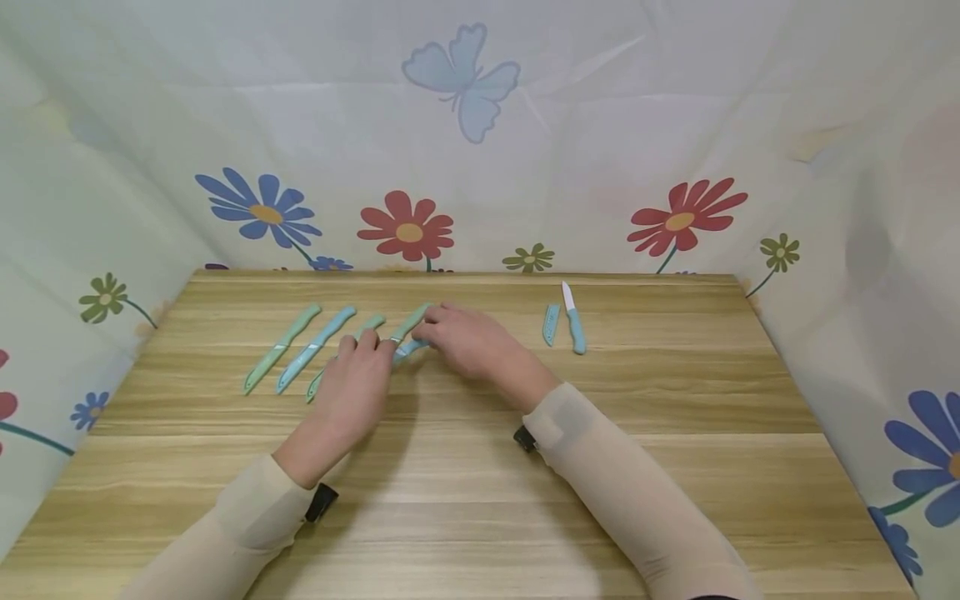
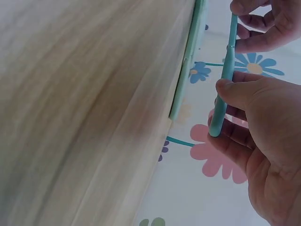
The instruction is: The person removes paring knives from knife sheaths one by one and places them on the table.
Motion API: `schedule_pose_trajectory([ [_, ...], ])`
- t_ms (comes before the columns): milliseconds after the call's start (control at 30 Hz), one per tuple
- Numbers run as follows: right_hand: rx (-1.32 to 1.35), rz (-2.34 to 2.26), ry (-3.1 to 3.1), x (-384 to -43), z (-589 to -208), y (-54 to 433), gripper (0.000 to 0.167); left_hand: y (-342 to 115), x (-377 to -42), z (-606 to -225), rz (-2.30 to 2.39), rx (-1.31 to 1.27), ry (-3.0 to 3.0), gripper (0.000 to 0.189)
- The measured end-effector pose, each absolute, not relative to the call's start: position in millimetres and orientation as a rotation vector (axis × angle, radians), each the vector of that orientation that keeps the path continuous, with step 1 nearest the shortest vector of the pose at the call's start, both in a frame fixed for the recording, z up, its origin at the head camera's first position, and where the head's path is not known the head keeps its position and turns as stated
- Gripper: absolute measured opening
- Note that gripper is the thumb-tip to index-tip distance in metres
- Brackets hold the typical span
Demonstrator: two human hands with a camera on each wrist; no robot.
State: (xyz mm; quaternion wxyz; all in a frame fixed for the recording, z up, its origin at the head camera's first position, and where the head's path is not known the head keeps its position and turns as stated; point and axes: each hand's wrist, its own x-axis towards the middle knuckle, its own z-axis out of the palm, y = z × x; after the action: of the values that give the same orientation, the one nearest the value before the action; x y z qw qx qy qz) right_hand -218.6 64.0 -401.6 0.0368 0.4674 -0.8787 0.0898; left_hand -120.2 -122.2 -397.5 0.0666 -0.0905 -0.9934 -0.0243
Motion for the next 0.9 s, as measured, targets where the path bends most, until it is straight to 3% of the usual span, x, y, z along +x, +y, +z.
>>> schedule_pose_trajectory([
  [400, 1.304, 0.254, -2.625, -205, -393, 80, 0.026, -118, -126, -392, -0.06, -0.356, -2.911, 0.016],
  [900, 1.113, 0.252, -2.537, -189, -380, 101, 0.021, -110, -139, -386, -0.108, -0.511, -2.788, 0.037],
])
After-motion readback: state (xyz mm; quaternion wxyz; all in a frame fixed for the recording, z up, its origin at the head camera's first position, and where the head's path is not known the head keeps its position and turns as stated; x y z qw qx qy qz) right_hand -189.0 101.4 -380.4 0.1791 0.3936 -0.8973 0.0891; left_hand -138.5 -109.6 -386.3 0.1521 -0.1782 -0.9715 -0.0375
